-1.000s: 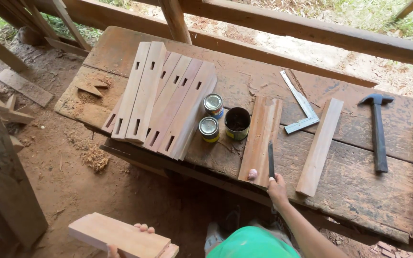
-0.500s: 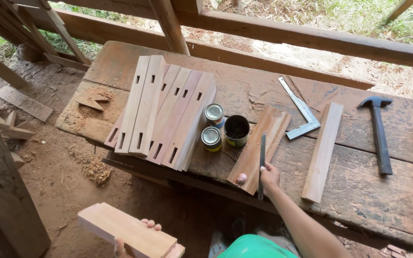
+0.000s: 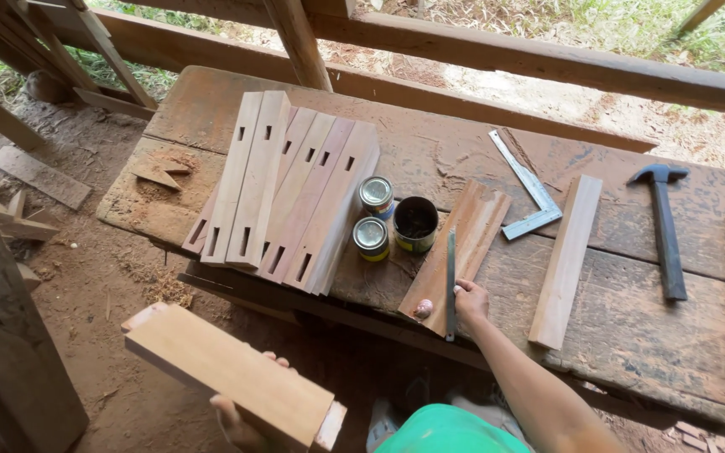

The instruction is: The person applies glue to the end of a wooden rail by hand, fits it into a frame of slotted boards on the workbench, tightens a long bar clamp across the frame, and uses a try square and hammer to check and adjust the square frame assembly.

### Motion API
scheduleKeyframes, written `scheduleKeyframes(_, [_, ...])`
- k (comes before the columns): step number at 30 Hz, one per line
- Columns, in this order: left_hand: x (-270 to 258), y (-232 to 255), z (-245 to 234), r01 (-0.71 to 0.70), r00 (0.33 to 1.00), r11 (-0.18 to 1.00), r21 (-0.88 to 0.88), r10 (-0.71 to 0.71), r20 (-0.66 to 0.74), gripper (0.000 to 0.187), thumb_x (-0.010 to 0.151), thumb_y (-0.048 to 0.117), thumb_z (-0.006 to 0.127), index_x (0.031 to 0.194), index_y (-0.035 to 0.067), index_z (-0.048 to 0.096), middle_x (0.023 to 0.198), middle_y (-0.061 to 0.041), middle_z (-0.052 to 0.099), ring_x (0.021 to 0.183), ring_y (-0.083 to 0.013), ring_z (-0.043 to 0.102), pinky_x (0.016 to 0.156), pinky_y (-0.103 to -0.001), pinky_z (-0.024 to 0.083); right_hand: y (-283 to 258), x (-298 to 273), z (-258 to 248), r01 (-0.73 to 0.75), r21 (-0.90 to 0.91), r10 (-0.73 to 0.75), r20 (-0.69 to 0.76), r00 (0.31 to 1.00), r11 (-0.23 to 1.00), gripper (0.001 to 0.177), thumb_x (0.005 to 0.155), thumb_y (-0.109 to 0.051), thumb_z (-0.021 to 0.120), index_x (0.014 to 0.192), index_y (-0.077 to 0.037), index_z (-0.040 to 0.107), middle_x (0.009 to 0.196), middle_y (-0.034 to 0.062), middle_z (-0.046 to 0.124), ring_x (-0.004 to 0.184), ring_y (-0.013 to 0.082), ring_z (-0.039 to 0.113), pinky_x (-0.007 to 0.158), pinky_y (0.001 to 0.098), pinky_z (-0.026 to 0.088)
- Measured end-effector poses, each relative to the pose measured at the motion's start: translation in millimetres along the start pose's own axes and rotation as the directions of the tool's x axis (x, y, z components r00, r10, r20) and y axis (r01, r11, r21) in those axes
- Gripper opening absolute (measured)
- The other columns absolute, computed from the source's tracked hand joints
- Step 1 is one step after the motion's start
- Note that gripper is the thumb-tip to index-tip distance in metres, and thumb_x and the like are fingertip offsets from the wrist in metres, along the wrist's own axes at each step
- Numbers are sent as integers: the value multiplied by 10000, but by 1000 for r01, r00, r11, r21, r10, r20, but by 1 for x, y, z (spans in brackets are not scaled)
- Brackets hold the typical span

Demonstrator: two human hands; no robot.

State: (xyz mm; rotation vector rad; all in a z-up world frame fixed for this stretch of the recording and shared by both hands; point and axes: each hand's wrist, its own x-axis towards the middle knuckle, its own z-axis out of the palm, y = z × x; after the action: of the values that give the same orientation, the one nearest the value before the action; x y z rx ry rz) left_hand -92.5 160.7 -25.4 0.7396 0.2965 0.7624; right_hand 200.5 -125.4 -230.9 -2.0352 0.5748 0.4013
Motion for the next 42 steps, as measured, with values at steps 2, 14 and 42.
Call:
scheduleKeyframes(2, [2,-17,-11,-103,994,979,174,96,49,731,1084,596,384,1560,58,249,1215,-192,629,1015,-302,698,875,-443,613,-3,-9,-10,11,-27,-11,-7,1000,1000,289,975,-131,582,1203,-59,744,1112,89,747,950,203,673,849,331,541])
scheduleKeyframes(14, [30,-162,131,482,875,798,-362,-416,248,637,796,-2,590,1421,-37,471,1461,-295,545,1358,-532,481,1097,-680,392,89,-89,-160,20,339,18,-107,994,941,235,994,-242,667,1156,-100,762,801,175,732,580,204,612,549,312,541])
scheduleKeyframes(42, [-288,-455,348,803,532,539,253,-841,103,351,758,-32,840,1083,43,730,913,-129,718,770,-278,740,651,-491,639,44,-41,-490,639,-621,-473,440,763,454,1244,600,-327,843,1637,-72,204,1424,256,497,1288,475,542,1070,545,481])
